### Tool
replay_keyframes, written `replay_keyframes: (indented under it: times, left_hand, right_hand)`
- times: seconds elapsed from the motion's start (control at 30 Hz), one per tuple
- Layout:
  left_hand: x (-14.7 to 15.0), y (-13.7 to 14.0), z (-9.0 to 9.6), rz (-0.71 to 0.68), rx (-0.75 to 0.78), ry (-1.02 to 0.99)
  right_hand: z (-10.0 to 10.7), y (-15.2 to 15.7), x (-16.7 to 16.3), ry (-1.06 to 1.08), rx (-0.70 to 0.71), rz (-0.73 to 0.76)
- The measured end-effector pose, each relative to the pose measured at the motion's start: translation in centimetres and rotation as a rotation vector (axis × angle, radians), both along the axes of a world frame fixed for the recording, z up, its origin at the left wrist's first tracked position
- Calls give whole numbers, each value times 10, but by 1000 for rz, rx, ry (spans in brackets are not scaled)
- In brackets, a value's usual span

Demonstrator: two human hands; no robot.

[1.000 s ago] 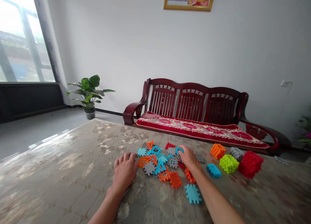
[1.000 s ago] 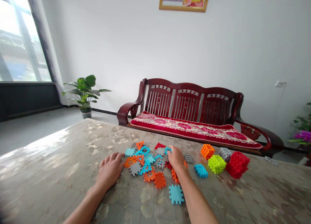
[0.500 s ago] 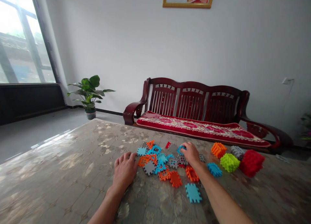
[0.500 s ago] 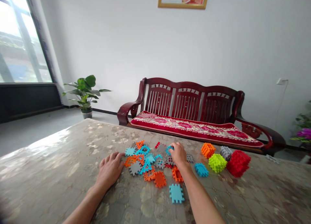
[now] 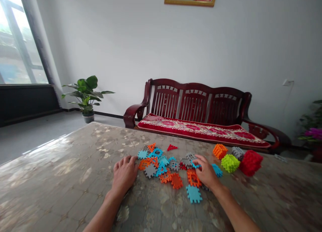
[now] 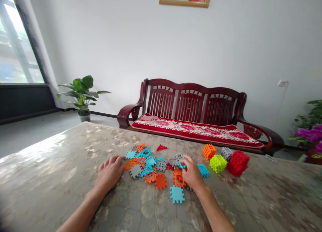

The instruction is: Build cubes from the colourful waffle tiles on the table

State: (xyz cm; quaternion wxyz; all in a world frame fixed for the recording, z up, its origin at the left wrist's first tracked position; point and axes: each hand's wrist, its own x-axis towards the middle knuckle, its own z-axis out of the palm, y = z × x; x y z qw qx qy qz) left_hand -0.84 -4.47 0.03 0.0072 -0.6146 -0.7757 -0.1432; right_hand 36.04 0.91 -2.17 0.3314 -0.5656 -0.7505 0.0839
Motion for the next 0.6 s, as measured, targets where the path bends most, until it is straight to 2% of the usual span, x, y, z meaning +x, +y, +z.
replay_keyframes:
  times: [0.23, 0.47, 0.6]
  left_hand:
    - [-1, 0, -1, -12, 4, -6]
    - [-1, 0, 0, -11, -1, -1]
    - [-1, 0, 0, -11, 0, -2]
  right_hand:
    - [17, -8, -13, -89, -54, -52]
    - [21, -2, -21, -249, -71, -42]
    - [19, 0, -22, -230, -45, -55]
